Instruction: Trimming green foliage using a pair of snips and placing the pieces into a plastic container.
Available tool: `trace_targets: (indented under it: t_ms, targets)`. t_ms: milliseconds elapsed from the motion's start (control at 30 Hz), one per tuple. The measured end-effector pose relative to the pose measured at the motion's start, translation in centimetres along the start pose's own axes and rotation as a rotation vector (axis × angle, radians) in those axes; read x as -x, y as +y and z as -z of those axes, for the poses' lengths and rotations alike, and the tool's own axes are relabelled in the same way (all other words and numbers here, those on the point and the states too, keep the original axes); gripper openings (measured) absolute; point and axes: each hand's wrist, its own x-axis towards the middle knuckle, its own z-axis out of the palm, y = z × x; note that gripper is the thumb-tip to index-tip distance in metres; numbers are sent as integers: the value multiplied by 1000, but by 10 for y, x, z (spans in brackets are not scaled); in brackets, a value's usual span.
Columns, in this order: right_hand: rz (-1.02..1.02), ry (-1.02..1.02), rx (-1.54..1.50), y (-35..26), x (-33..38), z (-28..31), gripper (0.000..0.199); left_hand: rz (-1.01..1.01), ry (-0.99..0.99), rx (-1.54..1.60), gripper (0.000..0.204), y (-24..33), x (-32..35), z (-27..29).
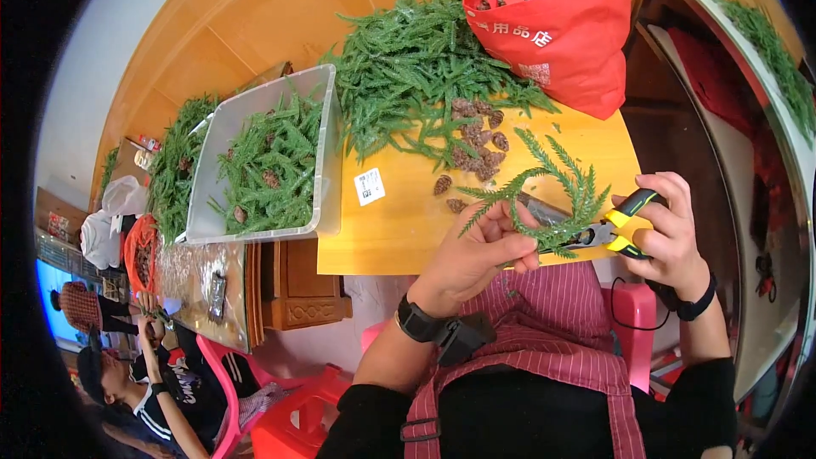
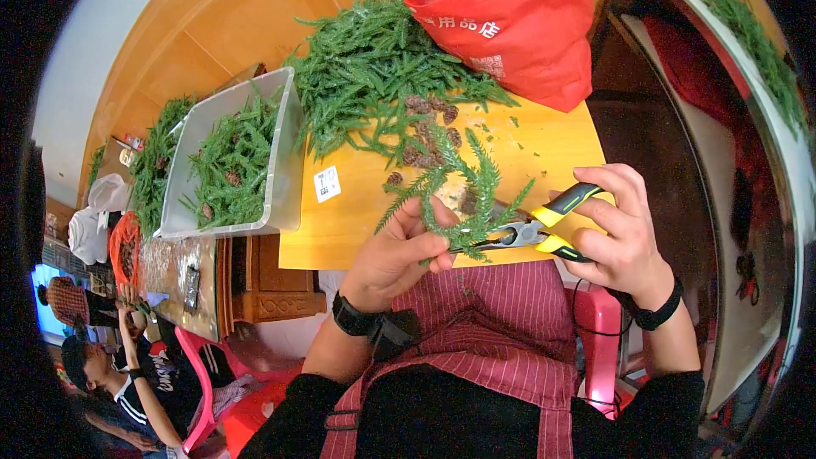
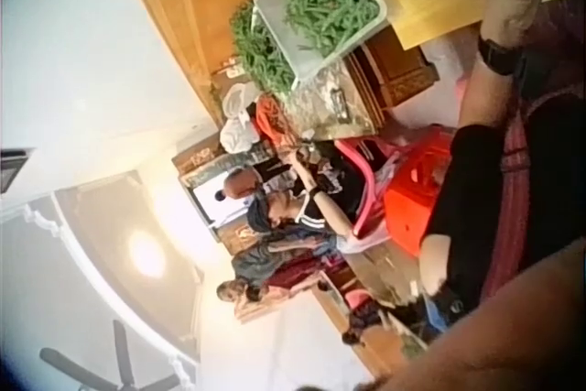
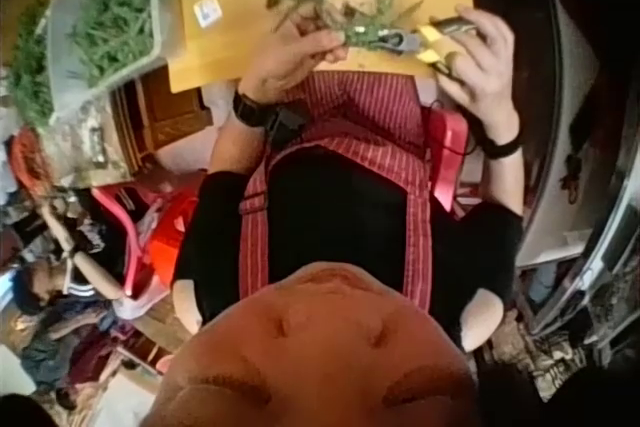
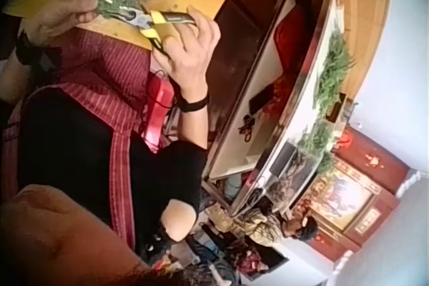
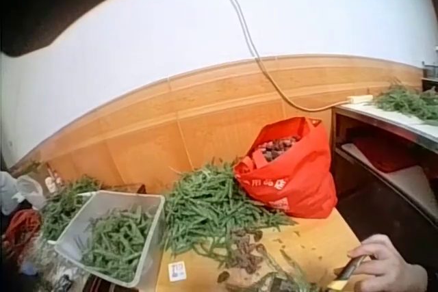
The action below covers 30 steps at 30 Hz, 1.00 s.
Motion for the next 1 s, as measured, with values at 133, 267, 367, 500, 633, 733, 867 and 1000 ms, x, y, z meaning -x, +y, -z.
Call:
trace_targets:
  t_ms: [133, 267, 367, 500, 633, 733, 867, 1000]
  targets:
    - [20, -2, -8, 2, -1, 1, 23, 4, -18, -17, 18, 2, 1, -1]
    - [27, -18, -15, 3, -2, 1, 23, -23, -12, -45, 18, 3, 1, -4]
    - [26, -21, -19, 2, -4, 2, 23, -29, -27, -78, 18, 4, 1, -3]
    - [22, -38, 1, 1, -5, 5, 23, -31, -20, -61, 19, 2, 1, -2]
    - [22, -41, 6, 1, -7, 8, 24, -9, -31, -52, 20, 3, 1, -1]
    - [23, -41, 7, 1, -8, 8, 24, 14, -46, -41, 20, 2, 0, 1]
    - [19, -59, -32, 2, -6, 7, 24, 18, -40, -35, 20, 2, 0, -1]
    - [-6, -33, -19, -1, -8, 7, 25, 2, -63, -20, 20, 2, 1, -1]
